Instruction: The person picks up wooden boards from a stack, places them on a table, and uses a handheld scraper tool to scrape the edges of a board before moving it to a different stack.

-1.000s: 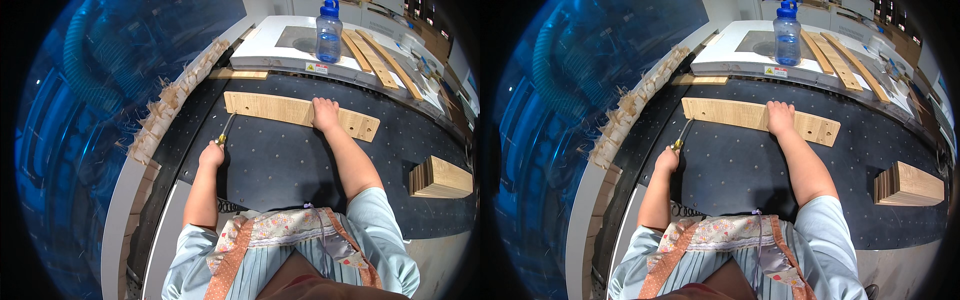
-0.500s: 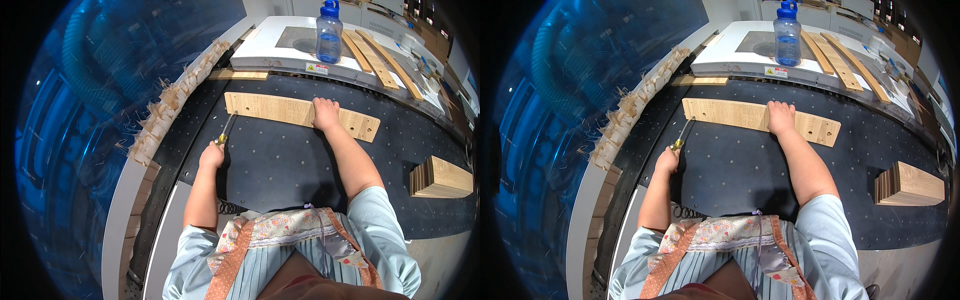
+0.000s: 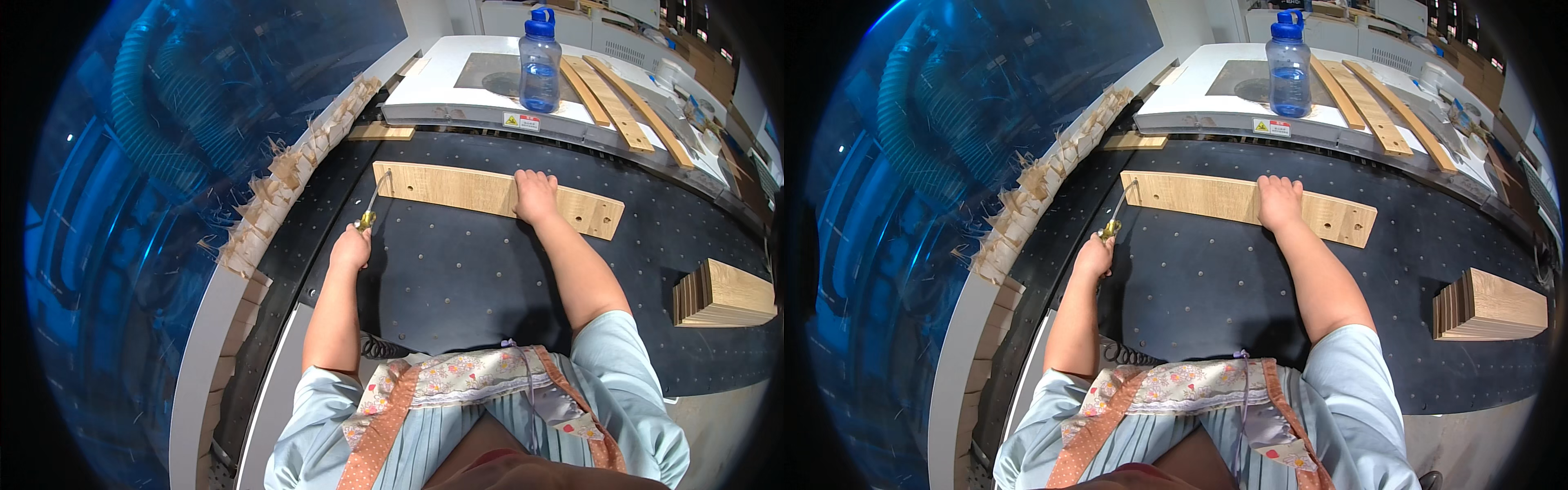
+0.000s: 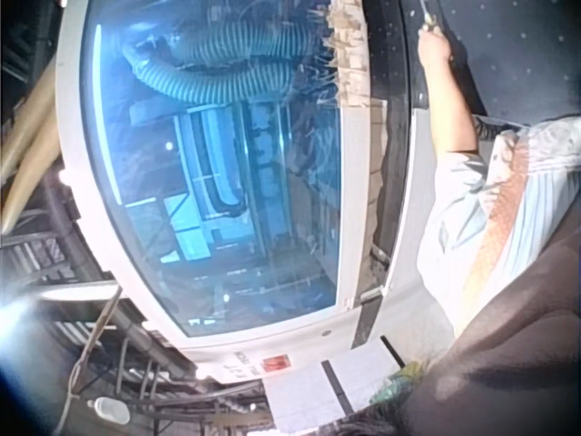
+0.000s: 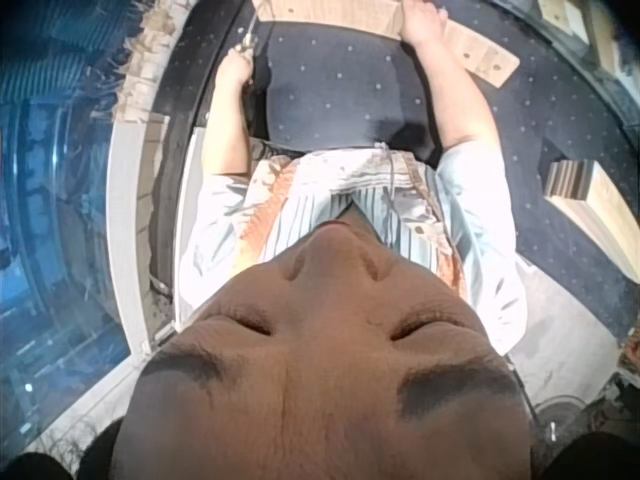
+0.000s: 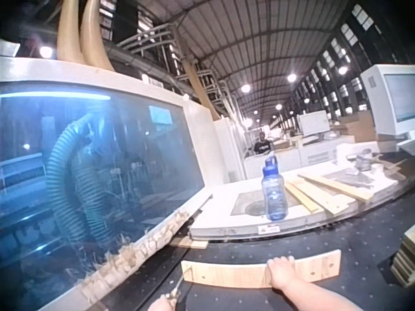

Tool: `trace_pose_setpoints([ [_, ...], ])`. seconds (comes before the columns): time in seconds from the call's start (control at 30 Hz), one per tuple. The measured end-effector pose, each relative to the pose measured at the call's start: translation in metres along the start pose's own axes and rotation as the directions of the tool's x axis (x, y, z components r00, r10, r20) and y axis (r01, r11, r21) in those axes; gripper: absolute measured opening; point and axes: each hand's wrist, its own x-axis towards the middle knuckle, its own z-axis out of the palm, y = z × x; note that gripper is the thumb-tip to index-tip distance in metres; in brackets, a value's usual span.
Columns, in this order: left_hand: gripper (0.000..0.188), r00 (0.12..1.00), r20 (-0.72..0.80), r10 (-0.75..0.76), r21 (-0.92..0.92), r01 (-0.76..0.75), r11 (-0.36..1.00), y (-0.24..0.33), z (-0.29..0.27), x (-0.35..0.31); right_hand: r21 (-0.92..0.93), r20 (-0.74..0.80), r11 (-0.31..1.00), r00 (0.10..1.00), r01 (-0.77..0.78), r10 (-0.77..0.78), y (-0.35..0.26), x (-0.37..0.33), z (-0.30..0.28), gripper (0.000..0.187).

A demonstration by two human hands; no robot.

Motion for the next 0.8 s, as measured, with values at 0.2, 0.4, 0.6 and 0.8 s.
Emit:
trace_pose_setpoints([
  [0.2,0.039,0.998,-0.053,0.038,0.019,-0.037,0.999,-0.002,0.003,0.001,0.007,-0.036,1.000,0.999,0.020,-0.019,0.003,-0.002,0.005,0.044],
  [0.4,0.039,1.000,-0.007,0.019,-0.008,-0.019,1.000,0.001,-0.002,-0.002,0.004,-0.040,1.000,0.999,0.020,-0.020,0.001,-0.004,0.003,0.044],
  [0.6,0.038,0.997,-0.046,0.055,-0.006,-0.056,0.998,-0.004,0.008,-0.001,-0.015,-0.055,1.000,0.998,0.018,-0.018,-0.001,-0.004,0.005,0.043],
  [0.8,0.038,0.996,-0.004,0.086,-0.064,-0.086,0.994,-0.003,0.001,-0.003,-0.003,0.000,1.000,1.000,-0.014,0.014,-0.003,-0.004,-0.001,0.042],
])
